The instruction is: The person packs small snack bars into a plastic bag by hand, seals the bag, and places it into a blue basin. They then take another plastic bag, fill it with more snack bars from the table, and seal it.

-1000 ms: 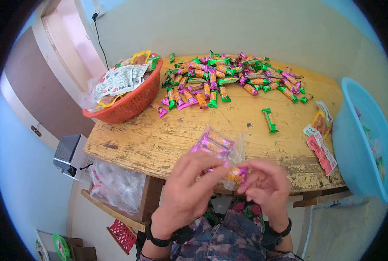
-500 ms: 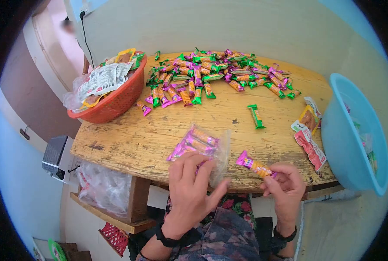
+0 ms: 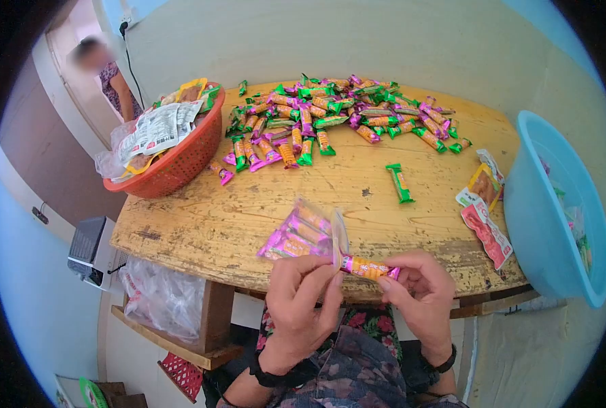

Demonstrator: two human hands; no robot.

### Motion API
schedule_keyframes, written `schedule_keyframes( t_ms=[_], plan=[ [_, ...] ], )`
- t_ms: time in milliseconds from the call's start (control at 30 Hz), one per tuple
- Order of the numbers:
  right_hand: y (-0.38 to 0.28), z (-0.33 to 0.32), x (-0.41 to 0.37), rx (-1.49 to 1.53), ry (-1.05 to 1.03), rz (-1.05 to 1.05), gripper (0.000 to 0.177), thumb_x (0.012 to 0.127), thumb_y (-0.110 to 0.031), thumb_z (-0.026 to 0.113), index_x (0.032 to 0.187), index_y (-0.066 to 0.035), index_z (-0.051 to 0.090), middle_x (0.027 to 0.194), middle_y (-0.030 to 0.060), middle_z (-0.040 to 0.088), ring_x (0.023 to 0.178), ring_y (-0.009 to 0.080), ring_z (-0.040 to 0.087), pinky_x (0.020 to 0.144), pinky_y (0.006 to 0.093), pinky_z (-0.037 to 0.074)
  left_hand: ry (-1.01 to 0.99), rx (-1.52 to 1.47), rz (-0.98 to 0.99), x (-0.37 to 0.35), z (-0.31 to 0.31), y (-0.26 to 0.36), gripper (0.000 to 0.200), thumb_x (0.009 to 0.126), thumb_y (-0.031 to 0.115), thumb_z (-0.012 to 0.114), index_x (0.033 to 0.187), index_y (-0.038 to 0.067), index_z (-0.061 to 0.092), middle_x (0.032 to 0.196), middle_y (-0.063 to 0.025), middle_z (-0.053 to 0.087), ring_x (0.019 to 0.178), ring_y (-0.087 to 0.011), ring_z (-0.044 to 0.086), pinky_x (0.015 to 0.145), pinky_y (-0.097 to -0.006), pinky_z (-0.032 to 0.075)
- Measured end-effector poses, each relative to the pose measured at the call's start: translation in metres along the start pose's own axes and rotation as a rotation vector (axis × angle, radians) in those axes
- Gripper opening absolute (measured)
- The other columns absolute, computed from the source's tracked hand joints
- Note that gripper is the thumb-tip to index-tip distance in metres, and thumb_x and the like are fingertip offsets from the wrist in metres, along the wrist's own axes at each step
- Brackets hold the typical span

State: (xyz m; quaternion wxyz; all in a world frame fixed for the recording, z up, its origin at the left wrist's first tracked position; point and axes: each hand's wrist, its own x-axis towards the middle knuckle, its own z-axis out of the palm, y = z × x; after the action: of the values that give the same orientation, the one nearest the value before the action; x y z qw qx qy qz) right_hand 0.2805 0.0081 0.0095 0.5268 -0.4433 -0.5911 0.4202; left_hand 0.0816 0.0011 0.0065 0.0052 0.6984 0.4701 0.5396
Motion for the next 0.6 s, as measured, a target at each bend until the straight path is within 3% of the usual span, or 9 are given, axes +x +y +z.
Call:
schedule_keyframes(
  t_ms=[333,600],
  plan=[
    [-0.004,0.040,0.020,0.135,0.032,0.100,0.036,0.091,-0.001,0.080,0.119,0.001,0.058,0.087,0.0040,0.067,0.067,0.0036,0.061,0.055,0.0205,0.046,0.011,-0.036,0.050,-0.005,0.005,0.000,0.026,0.080,-0.003,0.080,0.105,0.002,0.074,0.113,-0.0132,0.072,0.096,-0.0316,0.067,0.082,-0.0399,0.053],
    [0.009,0.047,0.031,0.011,-0.031,0.033,0.018,0.093,-0.002,0.078,0.106,-0.001,0.065,0.077,0.0008,0.066,0.066,0.0034,0.061,0.056,0.0203,0.045,-0.013,0.080,0.038,-0.007,-0.010,-0.001,0.036,0.083,0.006,0.080,0.119,0.003,0.073,0.128,-0.0159,0.067,0.122,-0.0381,0.059,0.103,-0.0467,0.048]
  ],
)
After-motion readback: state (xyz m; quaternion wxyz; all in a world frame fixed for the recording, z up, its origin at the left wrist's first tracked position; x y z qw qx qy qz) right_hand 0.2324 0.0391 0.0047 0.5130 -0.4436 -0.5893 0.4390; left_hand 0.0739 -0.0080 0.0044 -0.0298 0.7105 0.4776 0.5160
